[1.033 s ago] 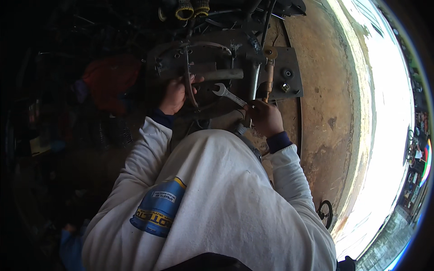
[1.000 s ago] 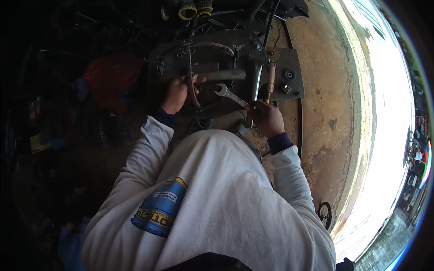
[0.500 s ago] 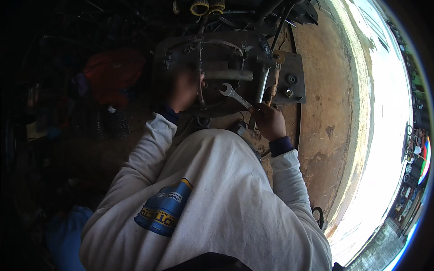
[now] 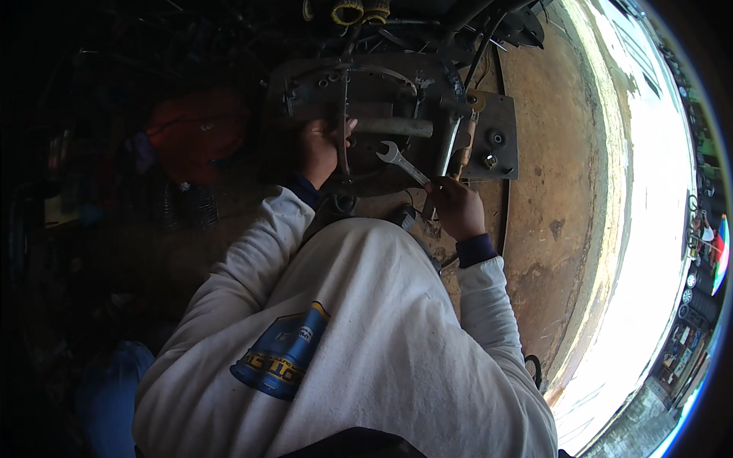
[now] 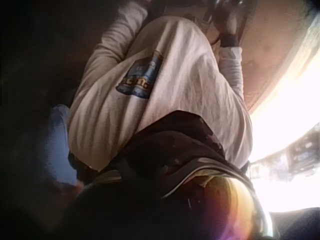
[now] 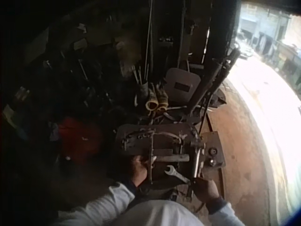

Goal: The person uses a wrench to tighten bolts on a metal frame, then receives a pair of locking pliers from another person and uses them to secure a metal rod before hammering the assembly.

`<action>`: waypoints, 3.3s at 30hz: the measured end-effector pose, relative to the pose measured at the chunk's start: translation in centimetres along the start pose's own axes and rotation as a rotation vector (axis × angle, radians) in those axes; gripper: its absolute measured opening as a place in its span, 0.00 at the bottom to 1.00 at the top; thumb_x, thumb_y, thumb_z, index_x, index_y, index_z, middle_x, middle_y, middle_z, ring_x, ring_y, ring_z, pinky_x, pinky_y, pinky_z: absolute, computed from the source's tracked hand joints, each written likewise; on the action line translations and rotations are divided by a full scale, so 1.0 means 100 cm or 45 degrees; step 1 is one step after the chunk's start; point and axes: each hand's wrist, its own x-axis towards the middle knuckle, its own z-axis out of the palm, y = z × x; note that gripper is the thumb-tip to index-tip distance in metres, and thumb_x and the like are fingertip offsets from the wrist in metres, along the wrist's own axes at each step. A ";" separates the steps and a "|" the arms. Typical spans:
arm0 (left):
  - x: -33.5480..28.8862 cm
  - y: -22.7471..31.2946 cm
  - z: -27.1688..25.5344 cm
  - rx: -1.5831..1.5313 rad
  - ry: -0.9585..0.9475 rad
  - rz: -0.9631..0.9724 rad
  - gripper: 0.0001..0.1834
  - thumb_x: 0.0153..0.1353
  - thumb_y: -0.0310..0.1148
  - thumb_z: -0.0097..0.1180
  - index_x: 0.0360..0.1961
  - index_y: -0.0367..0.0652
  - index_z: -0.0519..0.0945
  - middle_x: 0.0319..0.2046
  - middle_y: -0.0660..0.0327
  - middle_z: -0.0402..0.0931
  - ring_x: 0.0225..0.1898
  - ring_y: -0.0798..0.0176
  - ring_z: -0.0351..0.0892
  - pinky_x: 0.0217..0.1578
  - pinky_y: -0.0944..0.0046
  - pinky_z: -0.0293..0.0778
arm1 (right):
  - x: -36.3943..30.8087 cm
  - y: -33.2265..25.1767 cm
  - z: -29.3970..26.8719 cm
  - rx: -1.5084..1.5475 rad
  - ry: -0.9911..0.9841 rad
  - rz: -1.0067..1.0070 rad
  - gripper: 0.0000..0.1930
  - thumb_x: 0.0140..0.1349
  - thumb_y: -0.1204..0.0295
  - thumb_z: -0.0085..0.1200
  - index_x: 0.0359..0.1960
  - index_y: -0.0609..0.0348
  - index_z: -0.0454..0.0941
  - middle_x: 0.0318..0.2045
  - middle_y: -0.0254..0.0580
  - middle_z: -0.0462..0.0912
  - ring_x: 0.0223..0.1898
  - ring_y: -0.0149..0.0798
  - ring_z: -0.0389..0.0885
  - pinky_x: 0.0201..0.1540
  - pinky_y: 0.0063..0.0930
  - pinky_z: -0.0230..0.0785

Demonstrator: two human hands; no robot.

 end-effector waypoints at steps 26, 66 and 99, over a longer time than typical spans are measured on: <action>-0.058 0.020 -0.118 1.501 0.370 0.431 0.15 0.53 0.40 0.66 0.40 0.47 0.84 0.34 0.57 0.75 0.40 0.50 0.77 0.38 0.54 0.74 | 0.006 0.010 0.000 -0.036 -0.030 -0.105 0.15 0.62 0.57 0.57 0.40 0.55 0.83 0.19 0.46 0.81 0.23 0.46 0.83 0.27 0.37 0.71; -0.018 0.038 -0.025 -0.407 -0.082 -0.291 0.06 0.62 0.28 0.59 0.39 0.40 0.79 0.33 0.63 0.80 0.32 0.73 0.77 0.33 0.72 0.72 | 0.000 -0.002 -0.016 -0.006 -0.074 -0.041 0.14 0.61 0.56 0.57 0.40 0.51 0.83 0.24 0.45 0.83 0.29 0.49 0.84 0.32 0.41 0.74; -0.027 0.076 -0.083 0.421 0.153 0.250 0.11 0.63 0.34 0.62 0.42 0.38 0.81 0.27 0.68 0.78 0.25 0.79 0.72 0.25 0.76 0.67 | 0.006 -0.002 -0.012 0.059 -0.052 0.026 0.15 0.61 0.57 0.57 0.39 0.54 0.84 0.25 0.44 0.83 0.27 0.49 0.83 0.31 0.40 0.73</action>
